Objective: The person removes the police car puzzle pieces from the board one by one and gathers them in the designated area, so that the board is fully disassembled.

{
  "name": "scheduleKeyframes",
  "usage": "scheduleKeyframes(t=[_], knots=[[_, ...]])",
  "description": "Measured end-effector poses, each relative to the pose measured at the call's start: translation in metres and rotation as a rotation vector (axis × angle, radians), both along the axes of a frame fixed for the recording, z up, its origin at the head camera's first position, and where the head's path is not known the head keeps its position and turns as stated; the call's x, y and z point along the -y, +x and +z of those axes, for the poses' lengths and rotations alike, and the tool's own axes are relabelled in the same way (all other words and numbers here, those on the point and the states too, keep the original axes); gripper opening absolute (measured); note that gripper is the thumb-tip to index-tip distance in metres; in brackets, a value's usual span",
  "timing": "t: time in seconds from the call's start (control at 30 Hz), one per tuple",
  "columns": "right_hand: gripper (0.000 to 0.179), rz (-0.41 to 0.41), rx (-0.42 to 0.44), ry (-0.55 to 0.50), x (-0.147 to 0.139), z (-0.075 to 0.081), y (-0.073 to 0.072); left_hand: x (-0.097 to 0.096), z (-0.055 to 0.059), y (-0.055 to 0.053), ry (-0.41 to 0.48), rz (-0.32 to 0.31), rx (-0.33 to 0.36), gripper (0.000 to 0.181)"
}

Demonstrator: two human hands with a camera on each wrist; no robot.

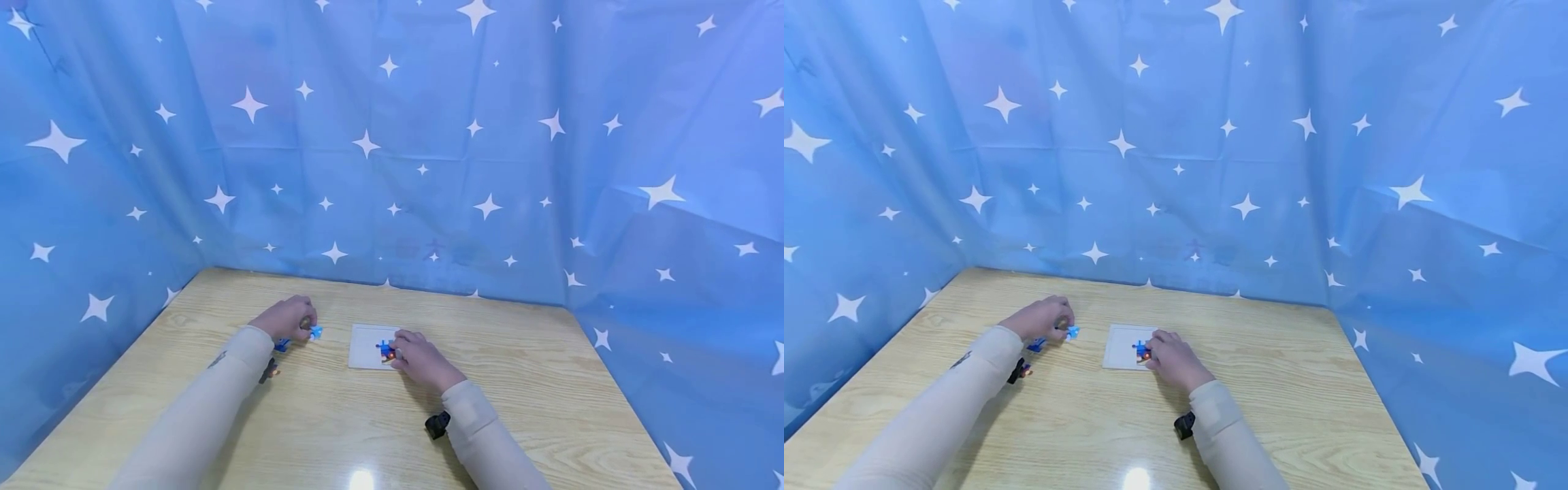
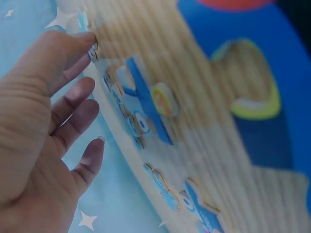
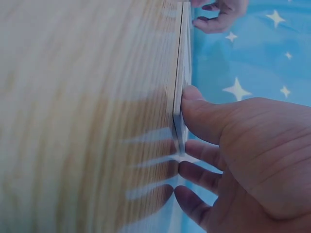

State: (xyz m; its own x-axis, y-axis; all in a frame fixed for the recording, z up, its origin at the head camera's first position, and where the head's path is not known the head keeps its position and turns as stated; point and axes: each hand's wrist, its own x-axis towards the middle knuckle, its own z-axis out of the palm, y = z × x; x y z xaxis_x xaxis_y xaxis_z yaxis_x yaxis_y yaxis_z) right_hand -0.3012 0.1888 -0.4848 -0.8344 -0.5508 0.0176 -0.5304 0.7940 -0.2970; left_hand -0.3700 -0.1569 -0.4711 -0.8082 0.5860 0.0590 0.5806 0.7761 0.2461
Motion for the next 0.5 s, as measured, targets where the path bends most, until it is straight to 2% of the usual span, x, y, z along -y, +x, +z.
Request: scheduleKeyframes(t=[0.23, 0.5], knots=[[0.037, 0.004, 0.002, 0.007, 0.0009, 0.0018, 0.0019, 0.0026, 0.004, 0.0009, 0.035, 0.025, 0.056, 0.017], [0.037, -0.02, 0.01, -0.001, -0.001, -0.0004, 0.001, 0.0028, -0.0003, -0.0037, 0.058, 0.018, 0.078, 0.015]])
